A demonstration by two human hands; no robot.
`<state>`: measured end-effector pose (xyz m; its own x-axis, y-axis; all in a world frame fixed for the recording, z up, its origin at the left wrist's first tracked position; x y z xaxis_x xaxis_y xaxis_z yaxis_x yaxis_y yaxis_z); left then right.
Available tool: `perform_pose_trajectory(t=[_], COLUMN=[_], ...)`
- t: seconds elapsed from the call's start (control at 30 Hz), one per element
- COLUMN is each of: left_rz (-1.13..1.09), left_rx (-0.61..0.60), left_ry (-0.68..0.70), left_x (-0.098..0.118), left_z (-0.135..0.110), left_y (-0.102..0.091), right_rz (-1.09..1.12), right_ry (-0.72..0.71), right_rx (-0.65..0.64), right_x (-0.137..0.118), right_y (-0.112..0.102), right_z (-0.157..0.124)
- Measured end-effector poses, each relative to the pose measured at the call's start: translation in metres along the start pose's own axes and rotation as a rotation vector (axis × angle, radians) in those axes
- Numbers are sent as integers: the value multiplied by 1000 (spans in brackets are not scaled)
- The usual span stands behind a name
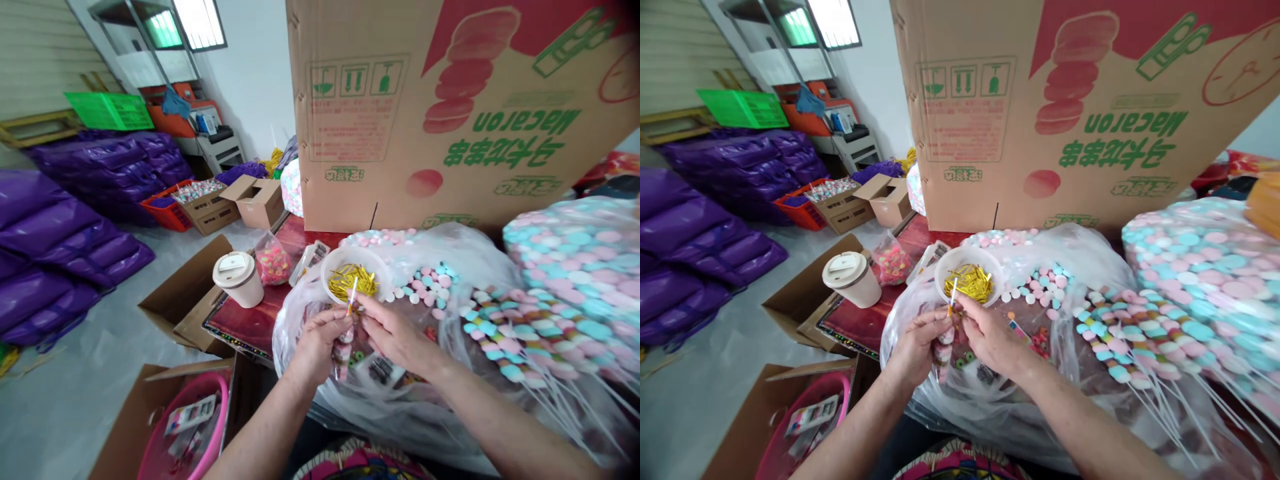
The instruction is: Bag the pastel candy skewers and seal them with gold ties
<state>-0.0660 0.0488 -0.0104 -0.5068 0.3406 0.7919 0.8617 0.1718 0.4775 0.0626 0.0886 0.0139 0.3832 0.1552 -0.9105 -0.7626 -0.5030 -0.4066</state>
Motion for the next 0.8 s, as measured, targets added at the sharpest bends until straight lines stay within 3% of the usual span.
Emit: perform_pose_trajectory(t=[0.1,0.2,0.27,0.43,0.6,0.8], left_rz=[-43,-30,-18,-6,-58,59], left_rx=[-81,-32,-9,-86,10,4], left_ry=[-20,-34,-54,-126,-98,-98], left_x=[-3,-7,-11,-25,-28,-30], left_z=[1,1,1,2,5,7], left_y=[11,13,14,22,21,22], right_rz=[227,334,311,69,-7,-10], right_ry=[95,165,166,36,25,13], right_rx=[43,103,170,237,248,339], right_x=[11,25,33,35,37,39], right_y=[6,0,-7,-5,-1,-26], right_z=[-12,-19,-26,-37,-39,-55])
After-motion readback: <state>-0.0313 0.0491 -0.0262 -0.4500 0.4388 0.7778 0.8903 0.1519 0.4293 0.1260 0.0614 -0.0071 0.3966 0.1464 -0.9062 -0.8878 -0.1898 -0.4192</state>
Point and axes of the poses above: each hand's wrist, its own z-axis towards the middle knuckle, its own y-axis out of the palm, x = y × z, the point moved 4 cm from there along z, towards the middle knuckle
